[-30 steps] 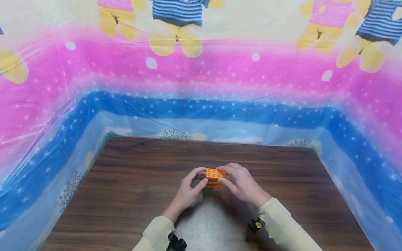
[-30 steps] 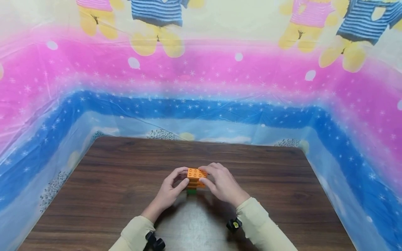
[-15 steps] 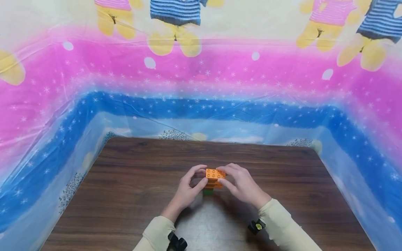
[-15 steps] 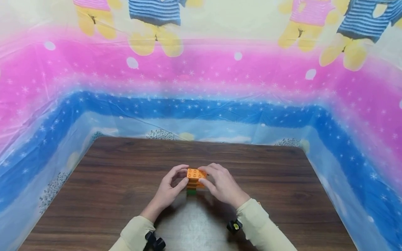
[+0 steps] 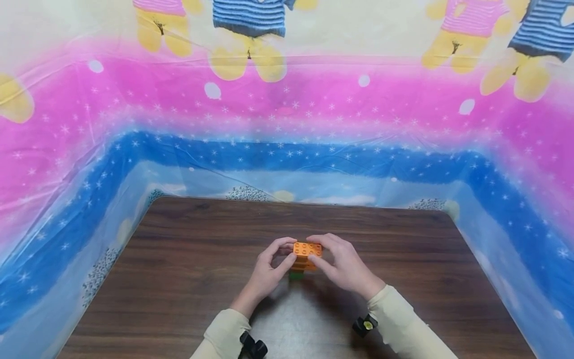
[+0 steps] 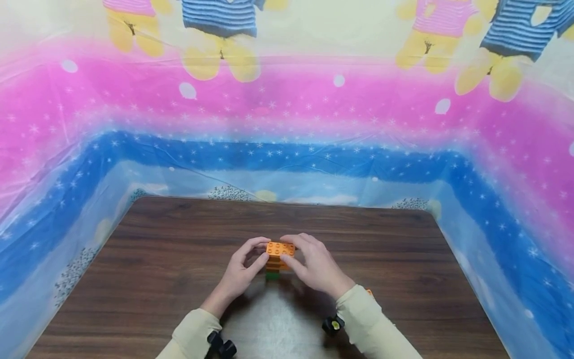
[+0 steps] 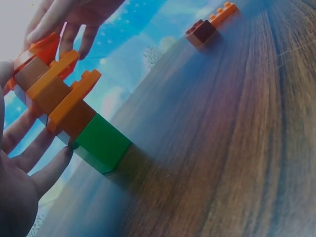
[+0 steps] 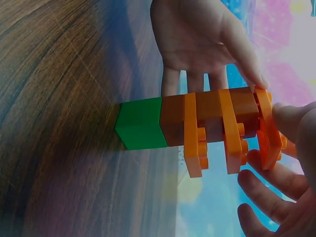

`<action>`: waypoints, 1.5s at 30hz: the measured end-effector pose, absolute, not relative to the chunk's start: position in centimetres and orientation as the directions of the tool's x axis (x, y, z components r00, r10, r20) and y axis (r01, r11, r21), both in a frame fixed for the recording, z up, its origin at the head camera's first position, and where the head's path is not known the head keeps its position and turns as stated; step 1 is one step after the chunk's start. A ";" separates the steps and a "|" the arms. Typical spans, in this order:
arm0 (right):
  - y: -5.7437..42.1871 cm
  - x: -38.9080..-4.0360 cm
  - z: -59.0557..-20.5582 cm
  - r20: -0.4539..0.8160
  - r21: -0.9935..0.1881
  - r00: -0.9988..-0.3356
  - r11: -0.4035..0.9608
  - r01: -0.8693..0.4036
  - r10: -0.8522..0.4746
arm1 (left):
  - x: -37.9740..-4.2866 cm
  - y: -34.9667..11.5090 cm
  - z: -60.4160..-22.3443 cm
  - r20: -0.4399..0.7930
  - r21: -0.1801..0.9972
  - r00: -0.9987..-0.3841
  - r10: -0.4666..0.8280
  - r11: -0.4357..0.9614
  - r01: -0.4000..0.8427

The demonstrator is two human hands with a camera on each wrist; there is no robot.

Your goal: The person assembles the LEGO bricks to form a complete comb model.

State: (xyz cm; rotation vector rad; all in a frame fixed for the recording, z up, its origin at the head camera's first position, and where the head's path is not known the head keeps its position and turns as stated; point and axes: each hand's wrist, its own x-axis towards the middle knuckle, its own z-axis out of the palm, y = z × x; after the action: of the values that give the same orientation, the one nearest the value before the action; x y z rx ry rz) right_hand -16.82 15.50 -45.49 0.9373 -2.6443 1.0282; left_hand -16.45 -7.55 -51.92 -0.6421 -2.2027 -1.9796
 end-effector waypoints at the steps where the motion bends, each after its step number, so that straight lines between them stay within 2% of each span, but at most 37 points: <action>1: 15.4 -16.8 -45.5 0.352 -0.561 -0.791 0.563 -0.606 -0.500 | -16.4 -7.6 -51.9 0.353 0.925 -0.906 0.234 0.060 0.376; 24: 14.9 -16.7 -45.3 0.353 -0.553 -0.787 0.565 -0.612 -0.506 | -16.1 -7.4 -52.1 0.368 0.922 -0.906 0.207 0.046 0.385; 37: 14.8 -16.6 -46.4 0.431 -0.512 -0.768 0.573 -0.640 -0.473 | -16.3 -7.2 -52.3 0.365 0.923 -0.907 0.208 0.045 0.382; 45: 16.0 -16.6 -46.4 0.457 -0.538 -0.779 0.564 -0.626 -0.429 | -16.3 -7.2 -52.5 0.370 0.923 -0.907 0.201 0.029 0.383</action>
State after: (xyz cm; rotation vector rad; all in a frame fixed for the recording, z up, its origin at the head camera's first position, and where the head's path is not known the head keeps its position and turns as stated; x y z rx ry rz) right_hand -16.59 16.00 -46.42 0.8733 -2.5262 1.0292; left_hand -16.28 -7.16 -52.45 -0.6151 -2.1501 -2.0070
